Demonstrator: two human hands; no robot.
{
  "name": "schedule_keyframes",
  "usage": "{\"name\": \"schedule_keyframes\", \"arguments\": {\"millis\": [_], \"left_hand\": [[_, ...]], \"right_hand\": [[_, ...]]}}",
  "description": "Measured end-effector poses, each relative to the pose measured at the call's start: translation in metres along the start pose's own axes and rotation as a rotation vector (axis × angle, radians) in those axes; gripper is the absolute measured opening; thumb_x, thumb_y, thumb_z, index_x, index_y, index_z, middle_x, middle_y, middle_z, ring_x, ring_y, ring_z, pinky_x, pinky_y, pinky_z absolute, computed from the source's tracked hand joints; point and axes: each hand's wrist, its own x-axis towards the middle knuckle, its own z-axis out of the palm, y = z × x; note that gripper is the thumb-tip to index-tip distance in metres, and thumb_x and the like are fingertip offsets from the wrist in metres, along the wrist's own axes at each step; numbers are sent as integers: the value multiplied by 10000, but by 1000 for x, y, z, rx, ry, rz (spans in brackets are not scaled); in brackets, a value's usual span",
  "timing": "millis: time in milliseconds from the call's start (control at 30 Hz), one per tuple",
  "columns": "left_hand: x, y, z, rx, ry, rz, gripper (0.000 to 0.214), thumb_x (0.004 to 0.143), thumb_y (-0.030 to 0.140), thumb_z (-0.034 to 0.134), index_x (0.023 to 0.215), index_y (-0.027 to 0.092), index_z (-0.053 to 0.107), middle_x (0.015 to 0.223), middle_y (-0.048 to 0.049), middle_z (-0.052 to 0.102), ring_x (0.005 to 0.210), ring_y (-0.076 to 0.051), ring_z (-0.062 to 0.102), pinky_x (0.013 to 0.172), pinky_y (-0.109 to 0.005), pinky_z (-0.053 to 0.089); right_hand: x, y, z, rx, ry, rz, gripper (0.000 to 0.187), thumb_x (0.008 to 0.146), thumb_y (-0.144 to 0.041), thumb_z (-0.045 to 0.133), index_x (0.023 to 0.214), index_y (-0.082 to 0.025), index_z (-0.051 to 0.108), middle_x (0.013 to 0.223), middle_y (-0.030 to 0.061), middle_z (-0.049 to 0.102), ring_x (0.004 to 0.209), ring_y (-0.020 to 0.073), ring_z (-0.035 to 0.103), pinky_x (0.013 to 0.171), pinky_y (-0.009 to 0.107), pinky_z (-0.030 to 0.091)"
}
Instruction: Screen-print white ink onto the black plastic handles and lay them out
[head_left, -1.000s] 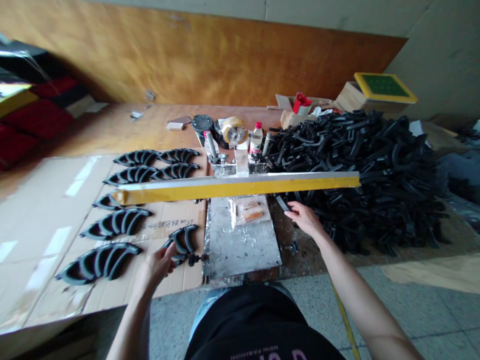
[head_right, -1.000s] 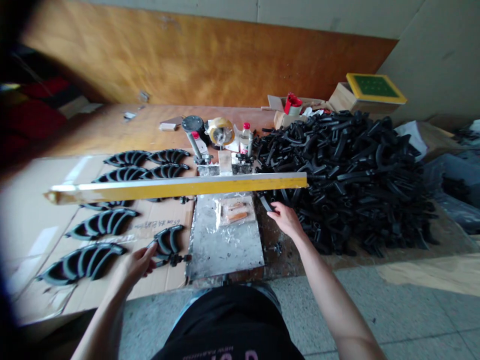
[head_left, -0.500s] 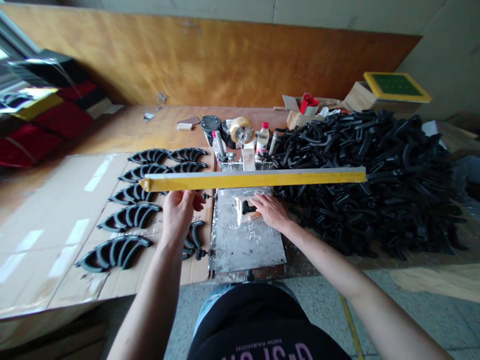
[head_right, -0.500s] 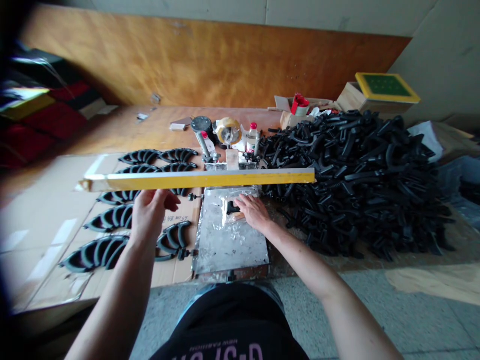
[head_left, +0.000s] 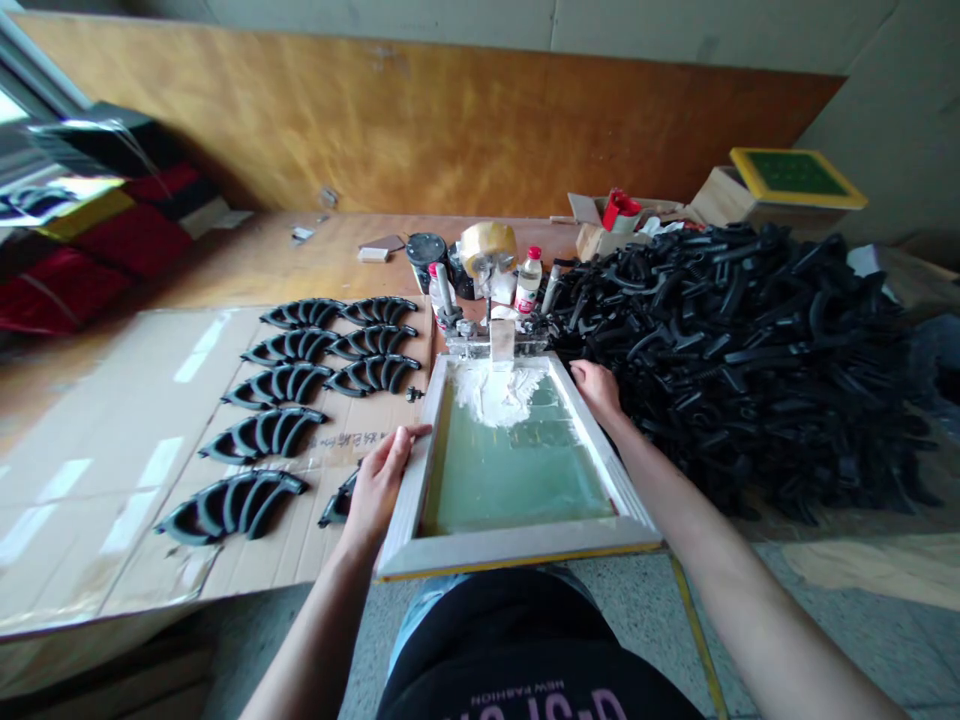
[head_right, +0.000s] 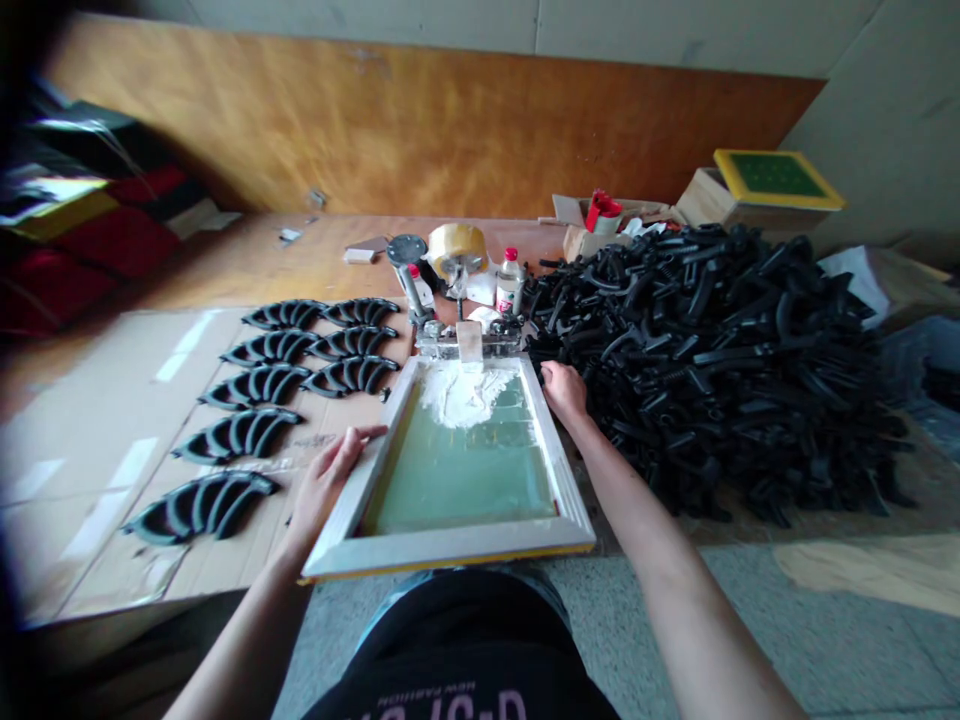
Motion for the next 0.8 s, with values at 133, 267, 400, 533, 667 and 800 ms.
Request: {"name": "schedule_keyframes", "arguments": {"millis": [133,267,400,533,667,800], "left_hand": [[-3,-57,14,-30,-62,-156,764,793,600,600,1428,195,468,799,-28,670,674,-178,617,571,-252,467],[9,-97,26,21,-38,-155,770,804,559,598,1459,195,424,758,-4,646,667,-168,608,603,-255,469],[13,-107,27,5,-55,-178,733,813,560,593,1436,201,455,838,-28,675,748,-181,632,657,-262,486],[10,-103,26,-32,-74,-208,724,818,569,593,1424,194,465,893,-53,690,811,-205,648,679,-273,497],[8,-98,28,-48,-68,-216,710,814,568,601,1406,195,481,928,-60,708,808,-201,657,659,-259,494],[6,-91,27,-98,-67,-216,721,809,551,618,1405,172,475,911,-63,720,770,-198,669,650,-262,503]], "right_hand": [[24,-41,-5,52,204,-247,535,861,-267,648,1362,-145,507,1422,149,488,1301,271,445,1102,416,366],[37,-91,15,-61,-23,-394,332,842,-217,675,1158,-147,600,1182,133,612,1132,266,524,976,388,435],[17,-99,30,-133,-204,-428,85,895,-157,556,953,-145,617,1005,111,652,974,236,569,875,336,436],[-17,-84,16,-85,-324,-723,155,831,-65,516,898,-150,627,941,99,654,921,228,573,807,314,424],[-17,-81,-4,-20,-451,-863,133,806,-77,553,804,-186,630,845,43,653,843,192,576,736,277,412],[-14,-84,5,-40,-296,-730,122,841,-95,548,844,-172,641,882,60,657,894,209,573,749,290,425]]}}
